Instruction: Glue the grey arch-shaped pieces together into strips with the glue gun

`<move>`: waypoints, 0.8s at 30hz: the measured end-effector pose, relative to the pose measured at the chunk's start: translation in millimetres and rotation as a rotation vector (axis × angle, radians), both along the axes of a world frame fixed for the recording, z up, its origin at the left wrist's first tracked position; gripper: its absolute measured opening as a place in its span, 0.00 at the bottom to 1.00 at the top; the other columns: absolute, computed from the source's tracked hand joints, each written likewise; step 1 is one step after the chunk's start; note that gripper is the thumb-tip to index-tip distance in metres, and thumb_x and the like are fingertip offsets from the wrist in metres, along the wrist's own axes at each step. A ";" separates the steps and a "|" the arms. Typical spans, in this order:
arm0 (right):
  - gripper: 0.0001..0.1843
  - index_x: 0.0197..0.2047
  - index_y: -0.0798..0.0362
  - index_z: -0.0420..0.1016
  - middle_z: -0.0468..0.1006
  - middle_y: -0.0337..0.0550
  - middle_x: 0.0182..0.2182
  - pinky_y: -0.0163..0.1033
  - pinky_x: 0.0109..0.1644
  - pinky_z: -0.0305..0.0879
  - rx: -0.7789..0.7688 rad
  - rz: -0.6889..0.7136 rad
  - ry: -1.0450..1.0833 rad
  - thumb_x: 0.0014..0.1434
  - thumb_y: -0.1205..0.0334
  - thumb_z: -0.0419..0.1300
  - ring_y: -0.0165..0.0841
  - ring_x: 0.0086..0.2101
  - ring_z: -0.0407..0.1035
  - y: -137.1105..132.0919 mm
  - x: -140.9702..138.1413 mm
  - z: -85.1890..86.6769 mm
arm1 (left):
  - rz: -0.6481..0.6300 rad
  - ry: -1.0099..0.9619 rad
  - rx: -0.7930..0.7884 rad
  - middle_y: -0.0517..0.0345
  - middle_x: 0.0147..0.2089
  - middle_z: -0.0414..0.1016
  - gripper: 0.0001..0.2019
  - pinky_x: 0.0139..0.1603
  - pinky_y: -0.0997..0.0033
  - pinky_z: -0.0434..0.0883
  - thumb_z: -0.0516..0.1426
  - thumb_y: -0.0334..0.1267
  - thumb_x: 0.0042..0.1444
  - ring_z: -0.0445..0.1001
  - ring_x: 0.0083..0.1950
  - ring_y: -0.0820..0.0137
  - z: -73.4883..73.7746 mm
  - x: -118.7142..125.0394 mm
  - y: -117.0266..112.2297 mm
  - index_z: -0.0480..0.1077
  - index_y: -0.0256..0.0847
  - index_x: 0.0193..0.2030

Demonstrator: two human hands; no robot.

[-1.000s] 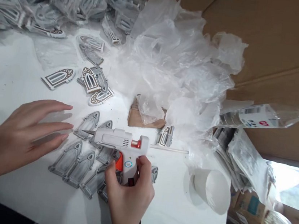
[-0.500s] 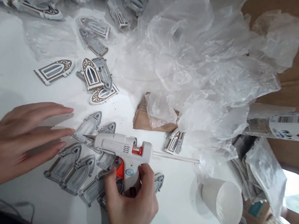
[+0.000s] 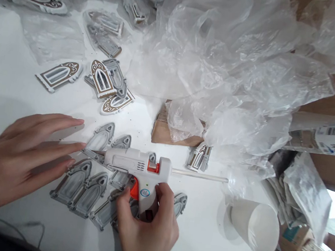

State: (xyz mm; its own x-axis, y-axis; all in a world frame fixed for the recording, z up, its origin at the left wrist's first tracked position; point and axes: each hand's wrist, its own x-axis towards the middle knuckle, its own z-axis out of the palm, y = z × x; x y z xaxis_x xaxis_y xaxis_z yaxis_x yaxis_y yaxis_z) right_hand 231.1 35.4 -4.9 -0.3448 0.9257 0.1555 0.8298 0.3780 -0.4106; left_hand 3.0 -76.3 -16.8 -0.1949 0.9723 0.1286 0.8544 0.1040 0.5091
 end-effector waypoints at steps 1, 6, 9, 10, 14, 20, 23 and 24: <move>0.24 0.43 0.55 0.66 0.72 0.38 0.26 0.23 0.21 0.63 -0.003 0.001 -0.004 0.52 0.47 0.65 0.21 0.19 0.63 -0.1 -0.1 -0.5 | -0.003 0.002 0.003 0.57 0.67 0.60 0.13 0.66 0.52 0.62 0.54 0.37 0.63 0.62 0.67 0.59 -0.3 0.1 0.3 0.70 0.47 0.54; 0.24 0.43 0.54 0.66 0.73 0.38 0.27 0.23 0.22 0.64 -0.016 -0.008 -0.022 0.52 0.45 0.65 0.22 0.20 0.66 -1.8 0.7 -2.6 | 0.002 0.007 -0.012 0.57 0.68 0.60 0.13 0.67 0.51 0.62 0.54 0.37 0.64 0.61 0.68 0.59 -0.7 1.3 0.1 0.70 0.48 0.54; 0.24 0.43 0.55 0.67 0.73 0.38 0.27 0.23 0.22 0.63 -0.024 -0.012 -0.024 0.52 0.46 0.65 0.21 0.20 0.65 -2.4 1.2 -2.6 | -0.004 0.003 -0.016 0.56 0.68 0.60 0.13 0.67 0.51 0.61 0.53 0.37 0.64 0.61 0.68 0.59 -0.6 1.4 0.3 0.70 0.48 0.55; 0.24 0.43 0.55 0.67 0.73 0.39 0.27 0.23 0.22 0.62 -0.022 -0.012 -0.024 0.52 0.46 0.65 0.21 0.20 0.64 -2.3 1.3 -2.4 | -0.009 0.003 -0.015 0.56 0.68 0.60 0.14 0.67 0.51 0.61 0.54 0.37 0.64 0.61 0.68 0.59 -0.6 1.3 0.4 0.70 0.48 0.55; 0.25 0.43 0.55 0.67 0.74 0.39 0.28 0.24 0.22 0.64 -0.021 -0.014 -0.024 0.52 0.45 0.65 0.22 0.20 0.66 -1.3 1.3 -2.5 | -0.013 0.014 -0.015 0.56 0.68 0.59 0.14 0.66 0.51 0.61 0.54 0.37 0.64 0.61 0.68 0.58 0.2 0.8 0.5 0.70 0.47 0.55; 0.24 0.44 0.55 0.67 0.74 0.38 0.28 0.23 0.22 0.64 -0.011 0.006 -0.019 0.52 0.46 0.66 0.21 0.20 0.66 -0.9 1.7 -2.8 | -0.029 0.012 -0.013 0.53 0.67 0.59 0.14 0.67 0.53 0.60 0.55 0.35 0.63 0.61 0.68 0.59 1.8 1.2 -0.8 0.70 0.44 0.55; 0.24 0.43 0.56 0.67 0.74 0.37 0.27 0.22 0.22 0.63 -0.001 0.009 -0.009 0.52 0.47 0.66 0.20 0.20 0.65 -0.8 1.1 -1.9 | -0.034 0.013 -0.001 0.53 0.67 0.60 0.14 0.67 0.53 0.60 0.55 0.36 0.63 0.61 0.68 0.58 1.9 1.2 -0.3 0.70 0.45 0.55; 0.24 0.43 0.56 0.67 0.73 0.37 0.26 0.22 0.21 0.62 0.008 0.012 -0.007 0.52 0.47 0.65 0.20 0.19 0.64 -0.7 0.7 -1.6 | -0.031 0.014 -0.003 0.53 0.67 0.60 0.14 0.66 0.52 0.60 0.55 0.36 0.63 0.61 0.68 0.58 1.9 1.2 0.1 0.70 0.45 0.55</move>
